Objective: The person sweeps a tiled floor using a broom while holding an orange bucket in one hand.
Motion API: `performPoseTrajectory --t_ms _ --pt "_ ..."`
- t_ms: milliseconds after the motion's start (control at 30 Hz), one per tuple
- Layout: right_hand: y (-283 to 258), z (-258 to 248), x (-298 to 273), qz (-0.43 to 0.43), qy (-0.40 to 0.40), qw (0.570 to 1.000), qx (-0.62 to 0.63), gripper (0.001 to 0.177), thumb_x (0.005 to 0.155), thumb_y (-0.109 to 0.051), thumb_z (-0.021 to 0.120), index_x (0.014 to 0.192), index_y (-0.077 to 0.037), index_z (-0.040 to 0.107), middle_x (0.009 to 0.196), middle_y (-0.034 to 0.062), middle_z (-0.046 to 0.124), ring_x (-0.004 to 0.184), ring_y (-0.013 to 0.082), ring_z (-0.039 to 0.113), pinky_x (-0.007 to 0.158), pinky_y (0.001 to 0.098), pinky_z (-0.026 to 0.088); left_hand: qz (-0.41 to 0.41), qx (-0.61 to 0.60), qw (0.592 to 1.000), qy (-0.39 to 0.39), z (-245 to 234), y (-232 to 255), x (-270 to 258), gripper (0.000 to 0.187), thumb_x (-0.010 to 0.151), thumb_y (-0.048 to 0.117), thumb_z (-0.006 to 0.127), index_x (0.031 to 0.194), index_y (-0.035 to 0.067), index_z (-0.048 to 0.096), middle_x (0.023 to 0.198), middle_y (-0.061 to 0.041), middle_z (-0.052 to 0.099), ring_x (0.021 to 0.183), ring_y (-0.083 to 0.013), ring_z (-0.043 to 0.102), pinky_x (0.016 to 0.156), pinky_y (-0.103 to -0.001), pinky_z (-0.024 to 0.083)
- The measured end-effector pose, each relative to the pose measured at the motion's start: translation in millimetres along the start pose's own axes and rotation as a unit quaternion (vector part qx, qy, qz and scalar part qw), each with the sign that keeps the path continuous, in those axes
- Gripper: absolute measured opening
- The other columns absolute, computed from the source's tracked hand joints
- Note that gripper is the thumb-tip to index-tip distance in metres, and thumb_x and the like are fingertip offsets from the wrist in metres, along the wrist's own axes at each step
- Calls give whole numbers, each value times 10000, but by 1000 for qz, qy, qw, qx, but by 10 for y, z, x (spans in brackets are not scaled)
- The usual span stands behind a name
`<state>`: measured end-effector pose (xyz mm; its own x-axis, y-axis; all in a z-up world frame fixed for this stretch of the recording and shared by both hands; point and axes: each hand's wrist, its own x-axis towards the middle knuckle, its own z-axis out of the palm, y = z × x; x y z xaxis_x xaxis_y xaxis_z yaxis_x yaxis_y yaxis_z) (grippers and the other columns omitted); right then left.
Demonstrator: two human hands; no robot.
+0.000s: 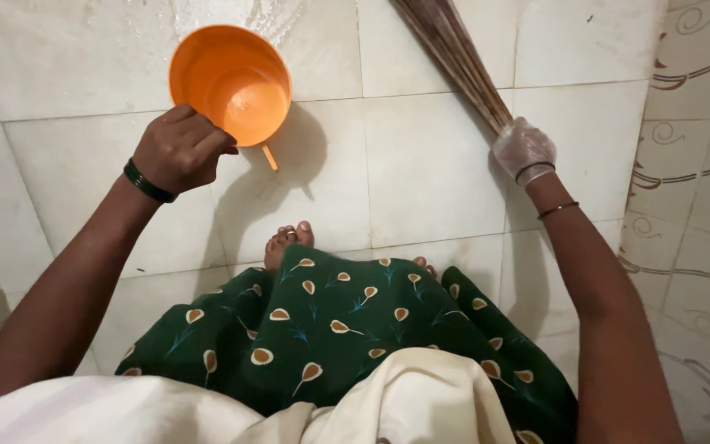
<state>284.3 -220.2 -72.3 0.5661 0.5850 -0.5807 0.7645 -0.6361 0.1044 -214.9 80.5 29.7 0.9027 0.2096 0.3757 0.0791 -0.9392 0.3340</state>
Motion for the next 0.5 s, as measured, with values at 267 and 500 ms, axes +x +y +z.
performPoseTrajectory --t_ms 267,500 --pt "38 509 -580 -124 -195 969 -87 336 1020 -196 417 1175 41 597 682 82 673 478 154 550 442 334 529 -15 0 1000 6 33 -54 25 149 855 22 829 866 75 691 820 -66 685 775 -238 643 723 -346 498" --pt "956 388 -103 61 -24 997 -46 409 1014 -304 542 1200 54 611 920 233 698 814 340 697 704 436 585 -20 -5 1000 3 74 0 -8 160 856 28 838 853 77 685 793 -59 675 735 -233 629 698 -352 484"
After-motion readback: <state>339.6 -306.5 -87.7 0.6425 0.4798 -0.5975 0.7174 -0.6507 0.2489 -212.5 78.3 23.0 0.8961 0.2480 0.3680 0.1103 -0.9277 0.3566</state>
